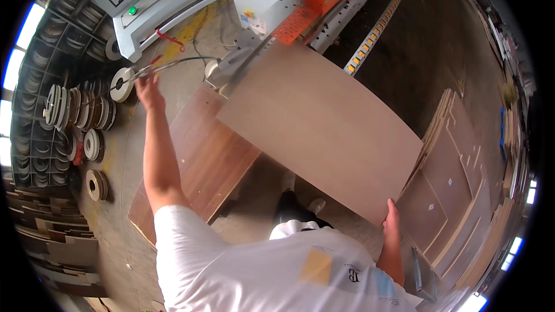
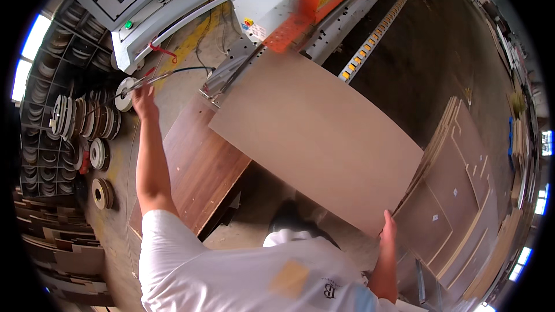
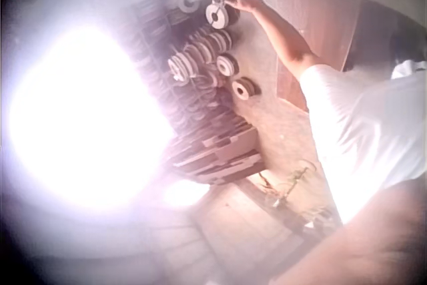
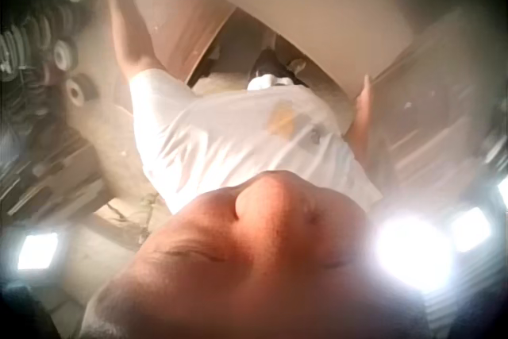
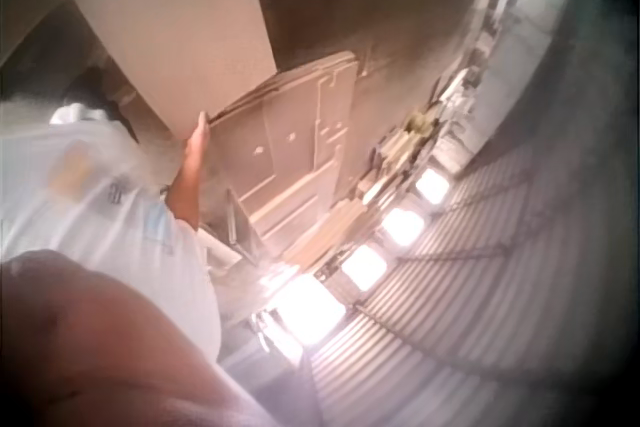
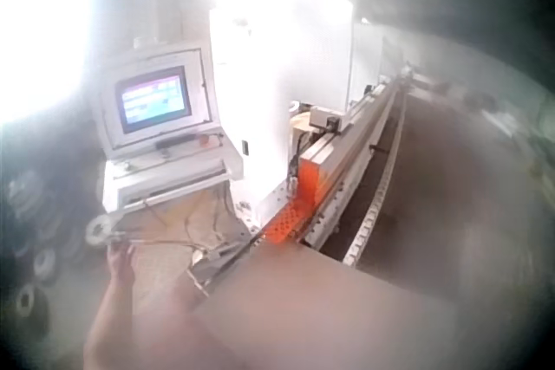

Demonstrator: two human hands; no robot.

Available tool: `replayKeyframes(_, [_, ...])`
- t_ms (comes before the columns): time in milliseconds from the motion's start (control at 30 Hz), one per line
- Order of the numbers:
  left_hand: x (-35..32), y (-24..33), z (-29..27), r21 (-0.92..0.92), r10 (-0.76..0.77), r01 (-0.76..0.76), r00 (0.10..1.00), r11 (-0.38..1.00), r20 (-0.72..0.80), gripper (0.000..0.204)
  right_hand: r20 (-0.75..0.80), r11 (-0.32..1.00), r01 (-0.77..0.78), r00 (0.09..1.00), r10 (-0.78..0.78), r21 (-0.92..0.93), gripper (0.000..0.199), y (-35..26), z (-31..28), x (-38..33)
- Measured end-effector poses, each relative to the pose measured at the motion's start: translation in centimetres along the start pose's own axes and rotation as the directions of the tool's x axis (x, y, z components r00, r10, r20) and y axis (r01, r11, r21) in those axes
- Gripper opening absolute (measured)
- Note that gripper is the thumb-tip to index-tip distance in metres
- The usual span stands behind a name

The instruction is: The person repeatedly picks up large rectangular wood panels from a stack and places them onto a conveyor belt feeding a processing machine. The person uses a handheld air nozzle to blow dust off the panels before and after they pass through the machine. The processed panels are then stacked on the floor.

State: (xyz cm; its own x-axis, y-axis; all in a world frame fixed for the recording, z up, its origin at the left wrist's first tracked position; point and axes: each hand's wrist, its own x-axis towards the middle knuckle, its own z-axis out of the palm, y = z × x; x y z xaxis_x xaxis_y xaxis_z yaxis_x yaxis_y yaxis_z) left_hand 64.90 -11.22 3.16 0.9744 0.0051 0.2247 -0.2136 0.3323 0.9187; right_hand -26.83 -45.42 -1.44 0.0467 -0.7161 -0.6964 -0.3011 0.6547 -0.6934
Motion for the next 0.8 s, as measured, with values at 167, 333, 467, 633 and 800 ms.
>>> replayKeyframes(167, [-4.8, 15.1, -2.0, 0.044, 0.313, -0.31, 0.94, 0.95, -0.133, 0.029, 0.017, 0.999, -0.007, 1.0, 0.008, -0.05, 0.057, -1.7, 0.4, 0.0])
replayKeyframes(333, [-12.7, 20.5, 0.9, 0.412, 0.168, -0.276, 0.945, 0.868, 0.28, 0.03, 0.064, 1.0, 0.026, 0.998, -0.025, -0.006, 0.055, 0.2, -1.1, 1.2])
replayKeyframes(467, [-21.3, 18.5, 1.6, 0.838, -0.381, -0.539, 0.794, -0.083, 0.473, 0.033, 0.148, 0.999, 0.026, 0.989, -0.031, 0.037, 0.055, -1.2, -0.3, -0.8])
replayKeyframes(633, [-29.7, 14.0, -0.7, 0.935, -0.516, -0.353, 0.808, -0.041, 0.283, 0.041, 0.155, 0.982, -0.033, 0.988, 0.003, 0.188, 0.056, -0.2, -0.9, 0.3])
replayKeyframes(800, [-42.8, 12.2, 2.5, 0.931, -0.619, -0.362, 0.724, 0.037, 0.306, 0.04, 0.176, 0.957, -0.104, 0.983, 0.057, 0.272, 0.062, 2.5, -2.9, 2.9])
